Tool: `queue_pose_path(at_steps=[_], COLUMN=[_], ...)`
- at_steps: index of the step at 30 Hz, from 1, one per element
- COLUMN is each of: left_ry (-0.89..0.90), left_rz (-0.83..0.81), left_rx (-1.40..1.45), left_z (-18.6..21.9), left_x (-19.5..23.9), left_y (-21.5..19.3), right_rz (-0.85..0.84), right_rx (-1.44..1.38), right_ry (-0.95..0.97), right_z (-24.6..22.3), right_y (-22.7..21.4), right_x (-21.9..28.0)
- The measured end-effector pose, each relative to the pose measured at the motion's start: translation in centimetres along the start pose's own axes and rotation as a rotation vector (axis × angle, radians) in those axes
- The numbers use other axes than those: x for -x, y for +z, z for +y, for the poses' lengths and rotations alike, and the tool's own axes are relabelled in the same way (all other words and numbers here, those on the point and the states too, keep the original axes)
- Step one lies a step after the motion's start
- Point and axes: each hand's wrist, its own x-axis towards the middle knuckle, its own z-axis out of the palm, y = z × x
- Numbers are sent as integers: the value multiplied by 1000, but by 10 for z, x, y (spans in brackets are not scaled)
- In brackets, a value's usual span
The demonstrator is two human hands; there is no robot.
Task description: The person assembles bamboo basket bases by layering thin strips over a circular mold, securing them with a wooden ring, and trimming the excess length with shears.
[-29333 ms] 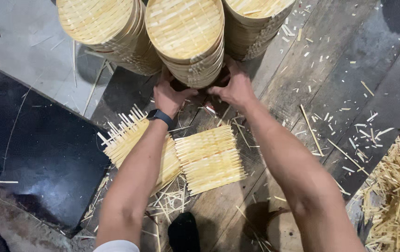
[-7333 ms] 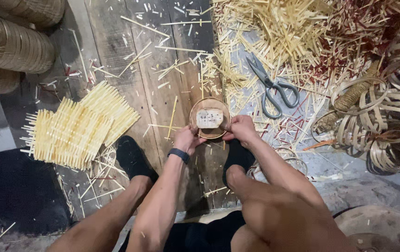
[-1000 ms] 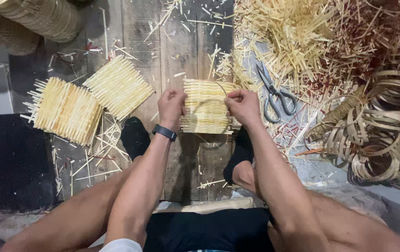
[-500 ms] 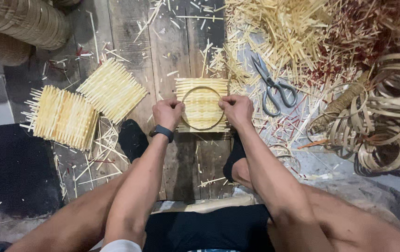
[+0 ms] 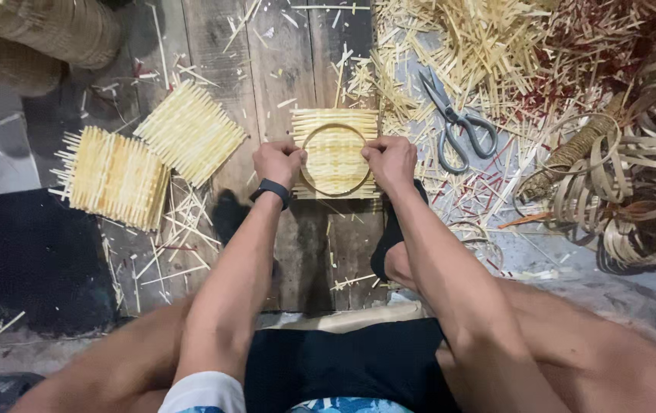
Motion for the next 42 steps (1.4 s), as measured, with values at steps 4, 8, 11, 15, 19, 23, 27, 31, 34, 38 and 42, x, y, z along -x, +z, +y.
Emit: queue_pose_path(at_steps=[4, 8, 11, 15, 19, 23, 27, 31, 34, 38, 42], left_ry=[21, 71, 71, 62, 55, 64, 58, 76, 193, 629, 1072], left_rz=[9, -24, -106, -182, -142, -99, -104, -181, -231, -155, 56], left_rx=[-15, -5, 10, -34, -64, -60, -42, -23, -214, -443, -438], left_z=[4, -3, -7, -1, -4, -8, -13, -6, 15, 39, 47], left_x=[-1, -6, -13, -22, -19, -16, -13, -15, -24, -30, -30], left_y=[0, -1, -6, -7, -7, 0, -1, -9, -15, 4, 28], right_rz=[18, 25, 9, -43, -52, -98, -171, -316, -406, -139, -295], right_rx=[-27, -2, 12, 15, 7, -53, -90, -132, -80, -22, -497], right_ry=[32, 61, 72, 113, 135, 159, 161, 146, 138, 368, 826], right_z=[-2, 5, 8, 9, 16, 35, 51, 46, 22, -3, -1], right_y=[-2, 1, 4, 0, 5, 9, 16, 4, -16, 3, 67], right_x=[1, 1, -1, -9, -9, -18, -26, -42, -44, 8, 81])
